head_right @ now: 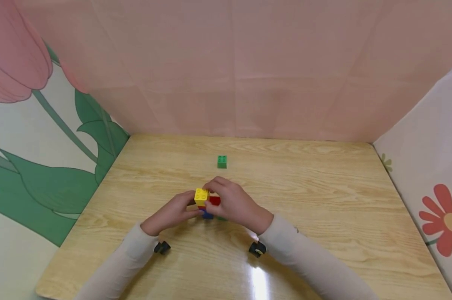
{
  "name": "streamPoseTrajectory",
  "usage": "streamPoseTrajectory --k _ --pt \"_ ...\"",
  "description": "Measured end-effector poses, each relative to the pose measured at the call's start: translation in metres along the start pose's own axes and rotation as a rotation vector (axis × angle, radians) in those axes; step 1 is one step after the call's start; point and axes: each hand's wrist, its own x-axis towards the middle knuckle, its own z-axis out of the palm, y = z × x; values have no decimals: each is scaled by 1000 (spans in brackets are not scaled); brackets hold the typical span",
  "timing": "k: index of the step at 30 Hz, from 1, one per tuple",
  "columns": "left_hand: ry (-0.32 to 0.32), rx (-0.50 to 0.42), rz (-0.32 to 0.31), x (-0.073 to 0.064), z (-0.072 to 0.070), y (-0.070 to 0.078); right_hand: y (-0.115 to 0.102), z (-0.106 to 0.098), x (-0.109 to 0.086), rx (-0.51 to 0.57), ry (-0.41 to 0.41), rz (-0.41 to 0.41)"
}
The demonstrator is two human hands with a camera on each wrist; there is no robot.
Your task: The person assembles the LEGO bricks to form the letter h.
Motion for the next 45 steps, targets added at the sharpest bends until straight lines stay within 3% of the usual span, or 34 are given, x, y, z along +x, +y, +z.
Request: streamPoseTrajectory --k 28,45 --pt "-9 6 -11 0 0 -1 -2 -5 5 -49 -57 20" --pt "-12 27 -4 1 0 0 -6 -14 14 -32 -150 45"
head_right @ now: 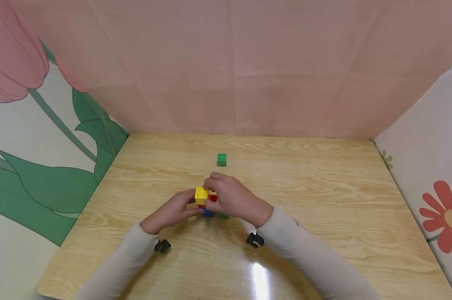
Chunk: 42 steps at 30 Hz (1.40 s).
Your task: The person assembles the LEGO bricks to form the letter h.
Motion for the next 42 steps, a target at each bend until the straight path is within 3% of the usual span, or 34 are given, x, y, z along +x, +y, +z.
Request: streamPoseTrajectory --k 10,30,42 --pt "19 16 16 -2 -3 0 -2 0 5 -15 -25 -3" --pt "12 -4 15 0 -1 2 6 8 -5 19 65 -20" --pt "5 -11 -4 1 2 -1 8 10 -9 71 47 15"
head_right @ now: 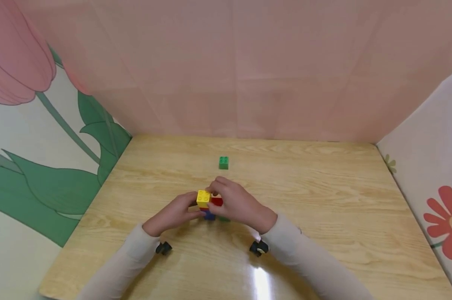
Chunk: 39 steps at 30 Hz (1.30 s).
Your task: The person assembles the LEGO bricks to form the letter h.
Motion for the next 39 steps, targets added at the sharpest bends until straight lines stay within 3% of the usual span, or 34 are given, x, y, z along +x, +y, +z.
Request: streamPoseTrajectory --k 6,15,25,34,39 --pt "10 1 13 -3 0 -2 5 4 0 52 21 -33" --pt "5 -2 -1 -4 0 -2 28 2 1 169 77 -5" --pt "3 19 -63 -6 1 0 94 4 19 264 226 193" --pt "1 21 -50 -5 2 0 133 23 39 244 200 360" --pt "1 20 -50 -2 3 1 147 30 52 232 188 377"
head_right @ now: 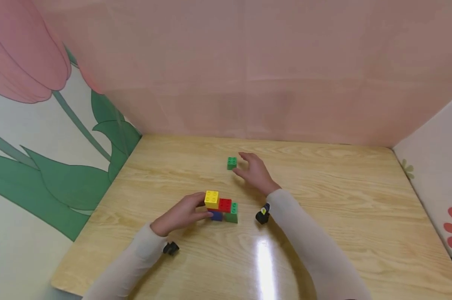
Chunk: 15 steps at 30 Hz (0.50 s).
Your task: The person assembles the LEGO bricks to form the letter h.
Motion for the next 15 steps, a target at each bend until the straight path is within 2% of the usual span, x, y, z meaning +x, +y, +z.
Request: streamPoseTrajectory --k 11,15 --pt "-1 0 -12 2 3 -1 13 9 13 -16 -20 10" --pt "-4 -1 -14 2 1 0 14 12 15 -10 1 16"
